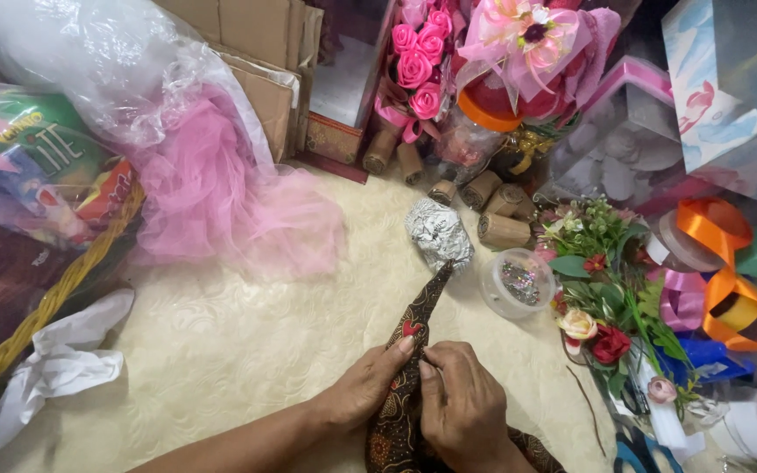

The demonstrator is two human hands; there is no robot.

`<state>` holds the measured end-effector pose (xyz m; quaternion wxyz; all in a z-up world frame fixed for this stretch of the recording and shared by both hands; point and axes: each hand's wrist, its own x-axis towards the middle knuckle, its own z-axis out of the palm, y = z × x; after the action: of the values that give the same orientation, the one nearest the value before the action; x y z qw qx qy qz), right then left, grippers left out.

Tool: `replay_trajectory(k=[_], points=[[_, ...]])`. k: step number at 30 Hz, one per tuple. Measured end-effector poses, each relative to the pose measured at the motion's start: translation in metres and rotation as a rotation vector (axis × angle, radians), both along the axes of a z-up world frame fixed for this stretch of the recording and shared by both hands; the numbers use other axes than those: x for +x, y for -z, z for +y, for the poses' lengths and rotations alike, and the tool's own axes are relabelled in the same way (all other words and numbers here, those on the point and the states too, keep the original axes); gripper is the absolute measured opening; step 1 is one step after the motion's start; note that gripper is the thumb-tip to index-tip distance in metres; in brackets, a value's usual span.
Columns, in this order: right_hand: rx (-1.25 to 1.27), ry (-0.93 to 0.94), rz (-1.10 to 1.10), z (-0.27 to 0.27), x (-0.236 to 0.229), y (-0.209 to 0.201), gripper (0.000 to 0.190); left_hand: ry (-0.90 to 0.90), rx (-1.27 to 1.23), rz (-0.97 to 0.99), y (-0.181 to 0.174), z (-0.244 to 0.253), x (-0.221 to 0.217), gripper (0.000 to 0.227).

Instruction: The person folds and pins a piece of patterned fabric by hand on a workspace to form a decorative shape.

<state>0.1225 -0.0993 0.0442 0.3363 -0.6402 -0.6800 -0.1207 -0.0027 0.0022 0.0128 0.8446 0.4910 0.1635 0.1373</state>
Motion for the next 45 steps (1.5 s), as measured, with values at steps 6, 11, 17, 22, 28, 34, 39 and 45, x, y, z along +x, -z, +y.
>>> replay_trajectory(k=[6, 11, 17, 22, 28, 34, 39, 45], points=[[0.048, -0.021, -0.059, 0.001, -0.003, -0.004, 0.010, -0.001, 0.042, 0.027, -0.002, 0.000, -0.001, 0.053], [0.059, -0.039, -0.097, 0.001, -0.002, -0.006, 0.008, -0.013, -0.081, -0.014, 0.004, -0.003, 0.000, 0.047], [-0.026, -0.039, 0.245, -0.005, 0.005, 0.000, 0.019, -0.026, -0.137, -0.043, 0.004, -0.002, -0.001, 0.057], [-0.046, -0.059, 0.457, -0.003, 0.004, 0.000, 0.025, -0.080, -0.165, -0.056, 0.005, -0.002, -0.002, 0.055], [0.003, -0.058, 0.224, -0.001, -0.005, -0.004, 0.021, -0.051, -0.279, -0.053, 0.000, -0.006, -0.003, 0.050], [-0.007, -0.123, 0.089, 0.000, 0.001, -0.003, 0.028, -0.105, -0.198, 0.025, -0.007, -0.001, -0.003, 0.052], [-0.322, 0.054, 1.099, -0.003, 0.024, -0.009, 0.051, -0.196, -0.380, 0.028, -0.016, -0.010, 0.000, 0.070], [-0.809, -0.385, 1.361, -0.015, 0.021, 0.016, 0.047, -0.236, -0.270, -0.152, -0.037, -0.014, -0.010, 0.066]])
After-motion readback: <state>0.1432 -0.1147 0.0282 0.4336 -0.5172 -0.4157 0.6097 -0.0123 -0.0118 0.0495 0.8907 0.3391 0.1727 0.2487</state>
